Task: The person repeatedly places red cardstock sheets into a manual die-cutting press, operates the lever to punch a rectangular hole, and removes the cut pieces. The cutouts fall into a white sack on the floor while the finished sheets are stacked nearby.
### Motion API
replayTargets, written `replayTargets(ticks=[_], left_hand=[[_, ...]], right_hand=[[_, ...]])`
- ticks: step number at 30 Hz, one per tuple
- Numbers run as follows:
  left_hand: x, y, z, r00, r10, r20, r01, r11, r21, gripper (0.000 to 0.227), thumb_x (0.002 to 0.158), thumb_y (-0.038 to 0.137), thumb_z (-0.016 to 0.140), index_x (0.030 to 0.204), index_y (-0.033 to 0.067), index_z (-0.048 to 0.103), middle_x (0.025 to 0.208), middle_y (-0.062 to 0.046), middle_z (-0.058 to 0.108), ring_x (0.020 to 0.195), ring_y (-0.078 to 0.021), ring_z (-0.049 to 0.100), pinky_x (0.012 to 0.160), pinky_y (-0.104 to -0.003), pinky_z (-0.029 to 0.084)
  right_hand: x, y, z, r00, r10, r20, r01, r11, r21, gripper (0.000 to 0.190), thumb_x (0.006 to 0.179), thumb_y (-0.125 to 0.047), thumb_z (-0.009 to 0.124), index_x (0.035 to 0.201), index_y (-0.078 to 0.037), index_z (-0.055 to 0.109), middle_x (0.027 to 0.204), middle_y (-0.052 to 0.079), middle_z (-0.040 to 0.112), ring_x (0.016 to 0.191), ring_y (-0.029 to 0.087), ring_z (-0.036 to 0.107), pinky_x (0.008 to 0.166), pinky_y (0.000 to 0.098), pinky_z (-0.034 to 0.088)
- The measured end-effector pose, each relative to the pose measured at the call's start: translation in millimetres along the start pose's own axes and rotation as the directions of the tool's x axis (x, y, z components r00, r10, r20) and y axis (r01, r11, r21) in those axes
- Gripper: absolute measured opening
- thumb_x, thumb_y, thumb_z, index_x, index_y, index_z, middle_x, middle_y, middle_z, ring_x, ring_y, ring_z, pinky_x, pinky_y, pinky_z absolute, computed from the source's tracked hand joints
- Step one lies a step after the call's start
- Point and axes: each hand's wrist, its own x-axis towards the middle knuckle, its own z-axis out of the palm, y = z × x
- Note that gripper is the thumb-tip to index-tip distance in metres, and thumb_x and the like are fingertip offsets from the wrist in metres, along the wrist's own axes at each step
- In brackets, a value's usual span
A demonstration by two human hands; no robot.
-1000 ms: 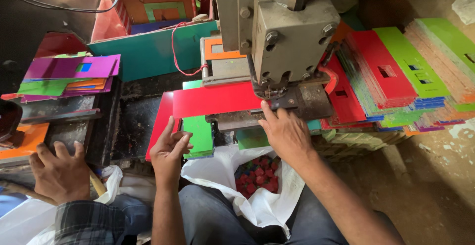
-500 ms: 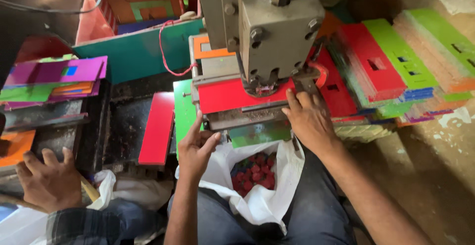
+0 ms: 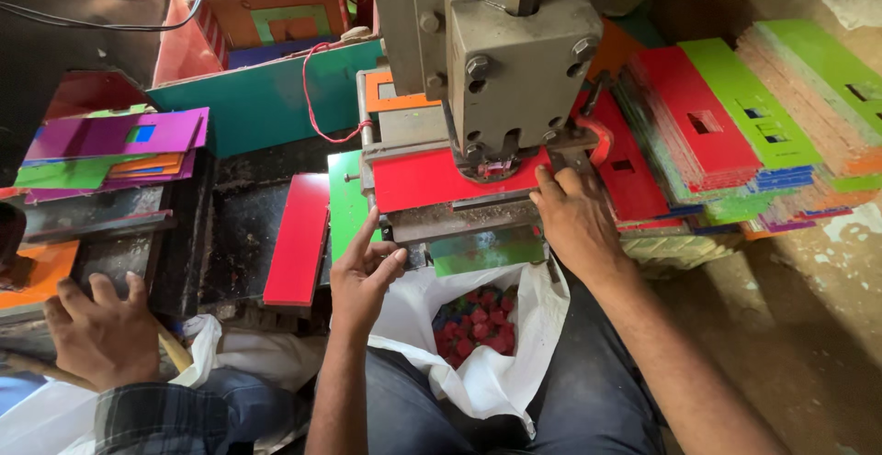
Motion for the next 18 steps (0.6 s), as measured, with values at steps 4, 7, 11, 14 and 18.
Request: replayTargets(ticks=[4,7,11,14,18], left_hand=[[2.4,0.4,0.6,1.000,0.004,-0.002,-0.004,1.000,0.006,0.075,0.084,0.006,0.077,0.153,0.0089,0.049,0.085,-0.006,0.074,0.068,-0.0086,0.065,0.057,-0.023,0.049],[2.4,-0.2,-0.3,1.000,0.012,0.008,-0.012,1.000,-0.009,0.075,0.084,0.006,0.077,0.154,0.0089,0.049,0.086,-0.006,0.074,0.069,-0.0086,0.065,0.059,-0.022,0.051],[1.5,-2.7,-1.0,1.000,0.011,0.015,-0.011,1.000,-0.004,0.076,0.084,0.007,0.077,0.154,0.0094,0.048,0.087,-0.006,0.074,0.070,-0.0086,0.066,0.059,-0.022,0.051],[2.9,-3.0,-1.8,1.000,0.008,0.017,-0.008,1.000,-0.004,0.076,0.084,0.007,0.077,0.154,0.0098,0.048,0.088,-0.006,0.074,0.071,-0.0087,0.066,0.060,-0.022,0.051],[2.9,-3.8,-3.0,1.000,0.003,0.021,-0.003,1.000,0.012,0.076,0.084,0.007,0.077,0.155,0.0109,0.048,0.089,-0.006,0.074,0.071,-0.0083,0.065,0.060,-0.022,0.052]], right_hand=[[1.6,1.1,0.3,0.997,-0.022,-0.076,0.023,1.000,0.011,0.035,0.093,-0.020,0.071,0.122,0.000,0.068,0.108,0.017,0.063,0.105,0.041,0.060,0.086,0.0507,0.050],[2.0,1.7,0.9,0.999,0.022,-0.039,-0.019,0.996,0.093,0.033,0.094,-0.017,0.072,0.121,0.001,0.070,0.101,0.016,0.063,0.099,0.039,0.061,0.083,0.0504,0.051],[2.4,5.3,1.7,0.997,0.009,-0.072,0.002,0.988,0.152,0.029,0.094,-0.013,0.072,0.119,0.002,0.070,0.098,0.016,0.063,0.095,0.037,0.063,0.080,0.0482,0.052],[4.7,8.4,3.3,0.994,0.033,-0.100,-0.010,0.976,0.218,0.026,0.092,-0.010,0.074,0.116,0.002,0.072,0.093,0.016,0.063,0.090,0.036,0.064,0.075,0.0470,0.053],[6.2,11.0,5.8,0.991,0.099,-0.092,-0.061,0.933,0.355,0.024,0.092,-0.008,0.076,0.114,0.001,0.074,0.090,0.016,0.065,0.082,0.035,0.066,0.070,0.0443,0.054]])
